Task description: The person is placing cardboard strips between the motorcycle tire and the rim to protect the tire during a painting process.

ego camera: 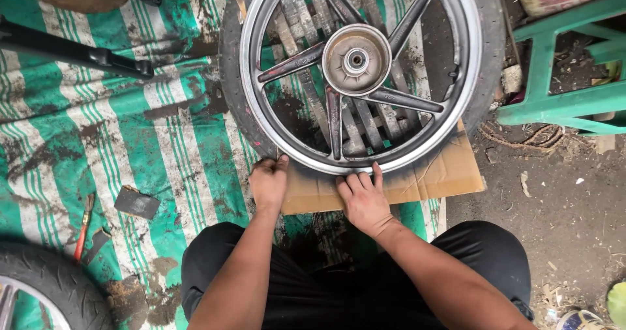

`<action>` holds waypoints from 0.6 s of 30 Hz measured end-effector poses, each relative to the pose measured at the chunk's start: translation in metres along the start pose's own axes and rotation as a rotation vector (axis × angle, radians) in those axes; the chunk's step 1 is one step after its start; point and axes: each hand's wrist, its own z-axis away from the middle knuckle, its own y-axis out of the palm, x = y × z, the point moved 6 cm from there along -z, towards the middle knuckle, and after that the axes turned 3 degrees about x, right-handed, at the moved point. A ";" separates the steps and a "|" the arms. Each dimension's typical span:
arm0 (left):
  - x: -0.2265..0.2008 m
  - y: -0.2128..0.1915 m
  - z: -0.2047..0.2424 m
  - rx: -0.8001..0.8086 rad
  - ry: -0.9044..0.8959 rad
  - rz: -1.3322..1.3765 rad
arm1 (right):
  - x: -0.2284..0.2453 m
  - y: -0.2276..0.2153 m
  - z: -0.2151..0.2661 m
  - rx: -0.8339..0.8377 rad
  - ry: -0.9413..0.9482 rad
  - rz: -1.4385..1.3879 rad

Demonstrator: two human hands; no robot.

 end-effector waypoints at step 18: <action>0.032 -0.075 -0.023 -0.415 0.506 0.697 | -0.266 -0.212 0.035 -0.221 0.595 -0.471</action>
